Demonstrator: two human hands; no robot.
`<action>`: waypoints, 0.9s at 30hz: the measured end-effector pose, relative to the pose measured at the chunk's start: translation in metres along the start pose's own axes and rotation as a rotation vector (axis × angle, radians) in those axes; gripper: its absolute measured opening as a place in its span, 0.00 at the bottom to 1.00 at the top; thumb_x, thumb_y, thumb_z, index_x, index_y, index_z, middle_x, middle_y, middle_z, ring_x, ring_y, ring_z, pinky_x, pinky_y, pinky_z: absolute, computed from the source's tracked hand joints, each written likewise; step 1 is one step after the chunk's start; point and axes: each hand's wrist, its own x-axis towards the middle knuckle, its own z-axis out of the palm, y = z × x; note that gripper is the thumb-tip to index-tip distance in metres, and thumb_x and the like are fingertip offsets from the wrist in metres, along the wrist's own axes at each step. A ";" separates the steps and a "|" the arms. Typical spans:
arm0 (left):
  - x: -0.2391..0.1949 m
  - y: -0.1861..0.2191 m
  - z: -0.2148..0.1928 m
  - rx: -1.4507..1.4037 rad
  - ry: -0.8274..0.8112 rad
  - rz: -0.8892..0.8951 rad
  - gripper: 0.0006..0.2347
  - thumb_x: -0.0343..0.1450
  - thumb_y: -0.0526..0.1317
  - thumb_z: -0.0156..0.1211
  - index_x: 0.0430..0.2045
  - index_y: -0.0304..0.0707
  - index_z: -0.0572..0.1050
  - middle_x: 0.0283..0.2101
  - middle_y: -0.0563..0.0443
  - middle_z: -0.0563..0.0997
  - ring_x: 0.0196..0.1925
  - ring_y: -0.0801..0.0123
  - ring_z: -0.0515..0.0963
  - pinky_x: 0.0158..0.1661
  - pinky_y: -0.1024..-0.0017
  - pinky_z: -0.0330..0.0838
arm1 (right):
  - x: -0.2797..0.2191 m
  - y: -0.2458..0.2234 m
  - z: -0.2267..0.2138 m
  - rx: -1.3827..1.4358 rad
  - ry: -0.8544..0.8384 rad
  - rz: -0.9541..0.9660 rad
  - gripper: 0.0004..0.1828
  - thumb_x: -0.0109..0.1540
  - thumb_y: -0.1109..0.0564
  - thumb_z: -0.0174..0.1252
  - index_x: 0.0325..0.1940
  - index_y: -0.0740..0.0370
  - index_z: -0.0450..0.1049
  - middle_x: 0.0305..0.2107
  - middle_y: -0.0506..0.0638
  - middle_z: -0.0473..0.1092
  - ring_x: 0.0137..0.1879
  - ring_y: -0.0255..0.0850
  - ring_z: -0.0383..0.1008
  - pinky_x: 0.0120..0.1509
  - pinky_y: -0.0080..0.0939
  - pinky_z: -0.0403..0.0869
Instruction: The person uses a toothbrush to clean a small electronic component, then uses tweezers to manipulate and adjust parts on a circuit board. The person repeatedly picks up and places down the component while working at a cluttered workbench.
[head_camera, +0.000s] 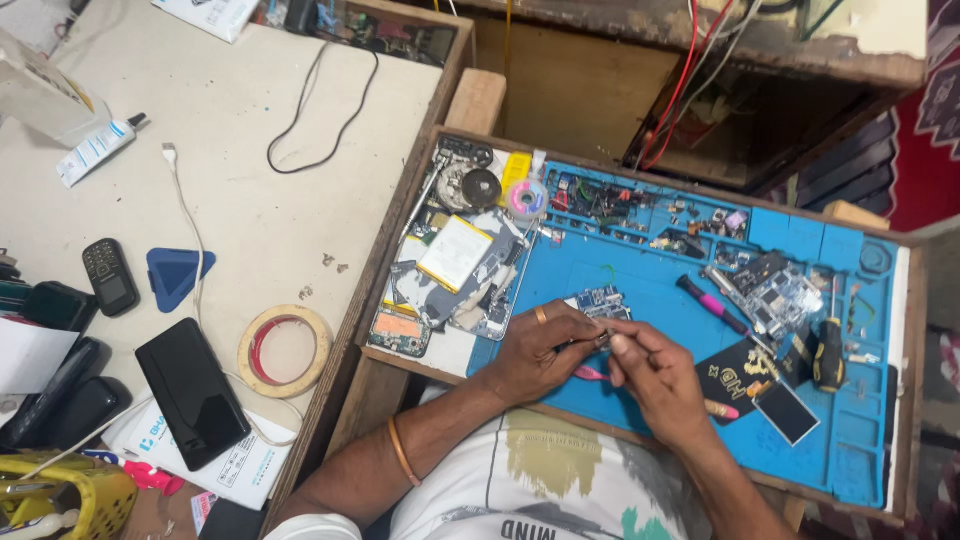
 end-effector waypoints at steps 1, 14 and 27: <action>-0.002 0.001 0.000 0.032 -0.015 0.028 0.06 0.70 0.29 0.69 0.37 0.32 0.79 0.40 0.46 0.83 0.43 0.64 0.85 0.42 0.71 0.81 | -0.002 0.001 -0.001 -0.009 0.038 0.042 0.19 0.70 0.52 0.50 0.58 0.68 0.75 0.21 0.43 0.65 0.26 0.27 0.58 0.27 0.27 0.56; 0.001 -0.011 0.001 -0.186 -0.021 -0.242 0.06 0.72 0.32 0.68 0.40 0.36 0.81 0.41 0.49 0.84 0.45 0.71 0.84 0.46 0.74 0.79 | 0.005 0.001 -0.003 0.289 0.023 0.094 0.20 0.71 0.55 0.48 0.64 0.69 0.71 0.24 0.50 0.71 0.24 0.29 0.58 0.29 0.27 0.59; -0.002 -0.009 0.006 -0.045 -0.005 -0.163 0.06 0.71 0.32 0.69 0.38 0.34 0.79 0.41 0.47 0.83 0.45 0.66 0.85 0.44 0.73 0.81 | 0.001 0.000 0.005 0.124 -0.002 0.041 0.22 0.71 0.55 0.49 0.67 0.68 0.69 0.25 0.48 0.71 0.25 0.27 0.60 0.28 0.26 0.60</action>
